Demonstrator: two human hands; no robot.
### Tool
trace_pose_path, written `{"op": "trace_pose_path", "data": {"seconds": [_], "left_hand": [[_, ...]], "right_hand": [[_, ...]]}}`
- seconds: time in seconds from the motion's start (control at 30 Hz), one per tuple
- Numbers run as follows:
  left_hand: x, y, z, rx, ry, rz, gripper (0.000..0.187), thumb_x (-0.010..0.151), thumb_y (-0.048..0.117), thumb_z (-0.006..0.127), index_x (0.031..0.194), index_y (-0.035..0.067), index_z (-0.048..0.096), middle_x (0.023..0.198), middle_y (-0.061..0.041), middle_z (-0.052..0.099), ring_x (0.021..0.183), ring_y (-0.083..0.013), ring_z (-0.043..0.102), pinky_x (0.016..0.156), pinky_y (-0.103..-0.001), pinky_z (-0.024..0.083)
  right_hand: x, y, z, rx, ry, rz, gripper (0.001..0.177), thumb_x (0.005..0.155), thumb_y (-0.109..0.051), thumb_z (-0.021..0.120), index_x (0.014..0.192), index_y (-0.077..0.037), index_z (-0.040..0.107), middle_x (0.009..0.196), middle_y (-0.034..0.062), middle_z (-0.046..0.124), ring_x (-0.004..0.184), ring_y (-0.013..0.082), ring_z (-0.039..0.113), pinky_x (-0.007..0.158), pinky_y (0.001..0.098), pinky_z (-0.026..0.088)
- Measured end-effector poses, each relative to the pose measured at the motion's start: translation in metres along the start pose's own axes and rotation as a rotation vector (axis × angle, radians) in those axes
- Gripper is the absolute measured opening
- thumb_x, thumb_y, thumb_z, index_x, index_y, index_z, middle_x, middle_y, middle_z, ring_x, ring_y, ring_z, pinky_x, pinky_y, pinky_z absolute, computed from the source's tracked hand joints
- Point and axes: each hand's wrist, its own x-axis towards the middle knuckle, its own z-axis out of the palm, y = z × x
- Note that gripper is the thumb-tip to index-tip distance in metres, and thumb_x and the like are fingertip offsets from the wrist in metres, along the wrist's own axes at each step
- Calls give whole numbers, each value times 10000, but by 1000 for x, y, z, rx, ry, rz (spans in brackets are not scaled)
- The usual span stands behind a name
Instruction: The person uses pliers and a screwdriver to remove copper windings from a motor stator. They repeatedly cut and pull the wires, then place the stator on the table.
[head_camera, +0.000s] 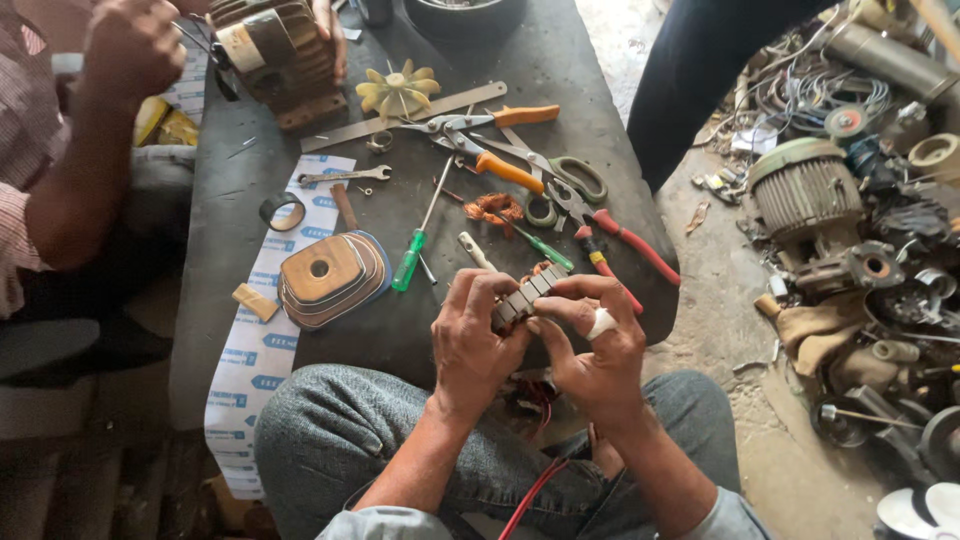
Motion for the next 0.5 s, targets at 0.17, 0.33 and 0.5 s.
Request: {"op": "trace_pose_path", "data": {"seconds": [0.17, 0.33, 0.5], "left_hand": [[1, 0, 0, 10, -2, -23, 368, 741, 141, 843, 1039, 110, 629, 1000, -84, 641, 862, -316, 692, 719, -429, 557], [6, -1, -5, -49, 25, -106, 395, 747, 207, 901, 1016, 89, 636, 952, -76, 643, 802, -273, 681, 704, -404, 541], [11, -7, -9, -143, 60, -236, 489, 685, 250, 946, 1024, 52, 655, 951, -74, 677, 774, -214, 682, 695, -352, 556]], "right_hand": [[-9, 9, 11, -25, 60, -41, 200, 857, 13, 786, 1005, -107, 722, 1043, 41, 608, 936, 195, 645, 824, 336, 544], [-27, 36, 0, -31, -27, -19, 173, 885, 12, 726, 1001, -100, 663, 1044, 53, 571, 947, 221, 619, 830, 364, 520], [-27, 60, -25, -205, -307, -110, 149, 827, -49, 760, 958, -108, 720, 1003, 97, 612, 910, 300, 631, 819, 402, 514]]}}
